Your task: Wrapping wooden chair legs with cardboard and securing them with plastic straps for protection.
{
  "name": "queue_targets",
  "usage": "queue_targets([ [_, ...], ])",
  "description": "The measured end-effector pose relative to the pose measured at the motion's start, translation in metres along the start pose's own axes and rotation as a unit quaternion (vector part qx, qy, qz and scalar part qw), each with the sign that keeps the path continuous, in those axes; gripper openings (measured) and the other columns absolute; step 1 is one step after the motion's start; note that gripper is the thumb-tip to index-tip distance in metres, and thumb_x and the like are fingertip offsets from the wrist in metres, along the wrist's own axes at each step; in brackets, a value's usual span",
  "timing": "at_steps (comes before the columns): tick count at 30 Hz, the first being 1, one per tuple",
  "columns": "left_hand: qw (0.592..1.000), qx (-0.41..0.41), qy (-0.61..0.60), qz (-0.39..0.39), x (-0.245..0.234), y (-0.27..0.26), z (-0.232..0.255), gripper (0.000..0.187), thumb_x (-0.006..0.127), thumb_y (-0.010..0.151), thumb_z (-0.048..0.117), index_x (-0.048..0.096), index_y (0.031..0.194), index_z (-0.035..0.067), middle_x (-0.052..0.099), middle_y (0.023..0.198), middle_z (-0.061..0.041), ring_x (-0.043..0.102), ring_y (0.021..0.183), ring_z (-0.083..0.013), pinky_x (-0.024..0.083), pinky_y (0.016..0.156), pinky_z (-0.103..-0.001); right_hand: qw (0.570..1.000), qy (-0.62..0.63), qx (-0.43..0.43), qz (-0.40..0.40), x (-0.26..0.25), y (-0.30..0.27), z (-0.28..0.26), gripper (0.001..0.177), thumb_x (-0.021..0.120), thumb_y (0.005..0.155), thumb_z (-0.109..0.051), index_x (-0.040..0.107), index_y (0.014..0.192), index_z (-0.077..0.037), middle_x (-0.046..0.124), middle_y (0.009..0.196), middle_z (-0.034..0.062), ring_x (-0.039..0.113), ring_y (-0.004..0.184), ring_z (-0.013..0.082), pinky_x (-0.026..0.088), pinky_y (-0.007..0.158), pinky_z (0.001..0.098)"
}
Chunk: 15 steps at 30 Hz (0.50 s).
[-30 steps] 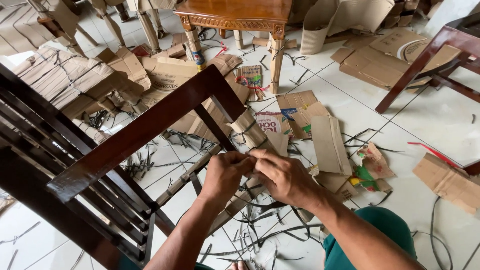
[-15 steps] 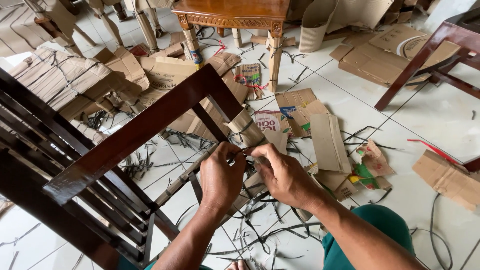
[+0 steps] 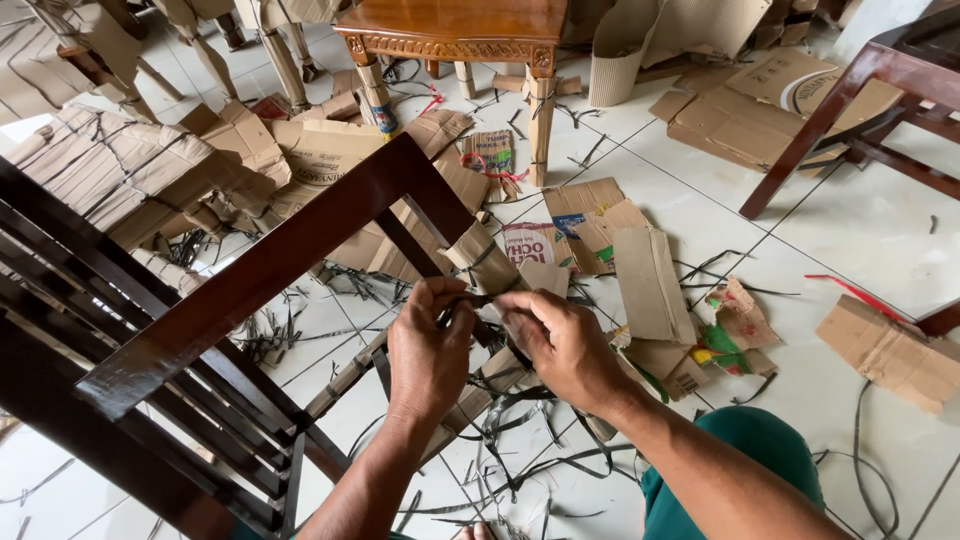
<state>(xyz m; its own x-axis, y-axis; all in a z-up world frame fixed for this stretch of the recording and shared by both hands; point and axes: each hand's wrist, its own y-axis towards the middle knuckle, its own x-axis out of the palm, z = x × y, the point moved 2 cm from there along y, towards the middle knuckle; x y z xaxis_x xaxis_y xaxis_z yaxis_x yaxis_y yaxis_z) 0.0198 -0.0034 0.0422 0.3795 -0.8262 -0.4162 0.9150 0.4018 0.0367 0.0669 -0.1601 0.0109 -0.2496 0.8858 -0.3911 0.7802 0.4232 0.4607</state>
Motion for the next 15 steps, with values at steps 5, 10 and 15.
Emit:
queue_targets([
  [5, 0.998, -0.009, -0.062, -0.003, 0.000, 0.003, -0.007, 0.027, 0.058, 0.095, 0.005, 0.067, 0.120, 0.006, 0.082, 0.102, -0.015, 0.074, 0.110, -0.0287, 0.052, 0.102, -0.046, 1.000, -0.010, -0.007, 0.014, 0.001, 0.000, 0.000, 0.024, 0.058, 0.096, -0.001, 0.074, 0.115, -0.002, 0.078, 0.092, 0.0169, 0.077, 0.076, 0.0283, 0.061, 0.069, 0.0378],
  [10, 0.995, 0.027, -0.074, -0.057, -0.002, 0.008, -0.003, 0.033, 0.061, 0.090, 0.005, 0.066, 0.122, 0.008, 0.081, 0.100, -0.013, 0.073, 0.104, -0.0256, 0.050, 0.101, -0.045, 1.000, 0.012, 0.020, 0.018, 0.003, -0.001, 0.003, 0.030, 0.053, 0.096, 0.003, 0.073, 0.117, -0.002, 0.077, 0.086, 0.0163, 0.072, 0.063, 0.0220, 0.061, 0.060, 0.0346],
  [15, 0.991, 0.037, -0.088, -0.092, 0.000, 0.013, -0.009, 0.037, 0.060, 0.087, 0.003, 0.062, 0.123, 0.010, 0.081, 0.097, -0.012, 0.072, 0.099, -0.0237, 0.050, 0.097, -0.042, 0.997, 0.050, 0.049, 0.025, 0.006, 0.000, 0.010, 0.027, 0.057, 0.096, 0.001, 0.073, 0.119, -0.001, 0.078, 0.085, 0.0155, 0.070, 0.061, 0.0168, 0.060, 0.060, 0.0326],
])
